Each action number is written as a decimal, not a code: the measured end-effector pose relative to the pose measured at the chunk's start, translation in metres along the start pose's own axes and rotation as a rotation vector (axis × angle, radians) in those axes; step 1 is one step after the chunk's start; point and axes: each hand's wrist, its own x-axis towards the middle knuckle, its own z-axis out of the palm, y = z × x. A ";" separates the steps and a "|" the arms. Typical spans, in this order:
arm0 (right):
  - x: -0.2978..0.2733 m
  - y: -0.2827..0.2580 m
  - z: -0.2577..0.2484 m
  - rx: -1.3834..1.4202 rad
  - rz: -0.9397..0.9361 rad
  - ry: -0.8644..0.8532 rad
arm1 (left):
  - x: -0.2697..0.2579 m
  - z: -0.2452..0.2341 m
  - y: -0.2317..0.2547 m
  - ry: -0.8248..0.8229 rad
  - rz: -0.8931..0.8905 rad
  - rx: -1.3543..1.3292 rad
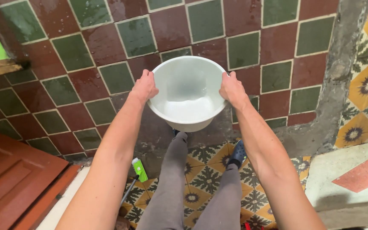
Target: The person attaches a red cloth to a green floor squeegee, carries a white bucket filled with water across a tiled floor, and applies water to the ground using the tool.
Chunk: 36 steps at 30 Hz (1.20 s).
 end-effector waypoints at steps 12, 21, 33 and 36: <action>-0.032 0.227 0.020 0.093 0.026 0.042 | -0.001 0.118 0.163 0.026 0.109 0.137; -0.108 0.429 0.028 0.162 0.123 0.049 | -0.021 0.286 0.323 0.039 0.196 0.079; -0.291 0.568 0.069 0.237 0.143 0.172 | -0.126 0.458 0.420 0.098 0.353 0.129; -0.333 0.588 0.110 0.320 0.137 0.239 | -0.197 0.455 0.434 0.173 0.435 0.091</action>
